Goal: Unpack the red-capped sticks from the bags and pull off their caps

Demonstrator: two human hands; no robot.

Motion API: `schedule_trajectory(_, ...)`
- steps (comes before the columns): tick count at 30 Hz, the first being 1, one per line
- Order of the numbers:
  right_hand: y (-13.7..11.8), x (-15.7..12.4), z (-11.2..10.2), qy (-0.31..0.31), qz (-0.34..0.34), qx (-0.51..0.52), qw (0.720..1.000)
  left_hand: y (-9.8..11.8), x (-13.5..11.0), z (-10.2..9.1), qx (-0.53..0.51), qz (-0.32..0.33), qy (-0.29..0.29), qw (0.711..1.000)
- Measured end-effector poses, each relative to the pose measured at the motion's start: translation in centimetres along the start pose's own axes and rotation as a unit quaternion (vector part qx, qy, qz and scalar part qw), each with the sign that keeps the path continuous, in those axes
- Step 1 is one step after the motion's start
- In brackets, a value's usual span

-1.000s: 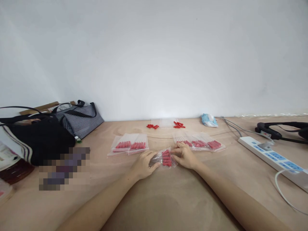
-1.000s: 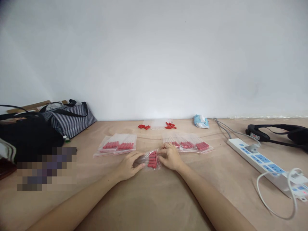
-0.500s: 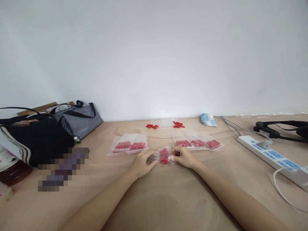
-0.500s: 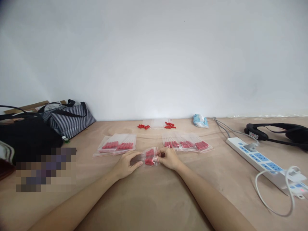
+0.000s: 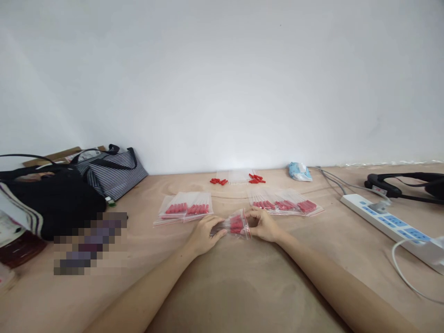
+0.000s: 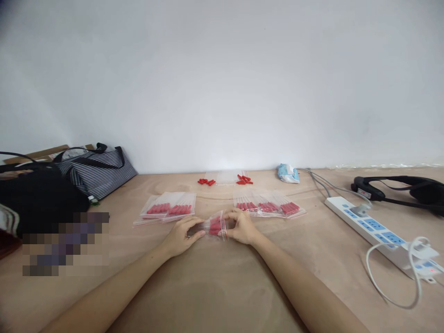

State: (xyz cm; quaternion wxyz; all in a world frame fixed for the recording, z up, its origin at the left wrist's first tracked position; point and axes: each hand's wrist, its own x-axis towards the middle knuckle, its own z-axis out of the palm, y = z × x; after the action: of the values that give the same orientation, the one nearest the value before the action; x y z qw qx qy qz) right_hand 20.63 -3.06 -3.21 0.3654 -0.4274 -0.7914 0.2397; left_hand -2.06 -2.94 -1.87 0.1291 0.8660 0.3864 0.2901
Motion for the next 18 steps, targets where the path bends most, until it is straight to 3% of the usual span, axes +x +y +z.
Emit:
schedule_trajectory(4, -0.35, -0.01, -0.04, -0.035, -0.043, -0.011, 0.998, 0.09, 0.09, -0.15, -0.004, -0.007, -0.014, 1.0)
schedule_trajectory(11, 0.07, 0.01, 0.06, -0.076, -0.019, -0.074, 0.994, -0.05, 0.06, -0.01, -0.004, -0.013, -0.016, 1.0)
schedule_trajectory(18, -0.17, 0.22, 0.37, -0.06, -0.002, -0.087, 0.994, -0.25, -0.01, 0.15, -0.007, -0.005, -0.01, 1.0)
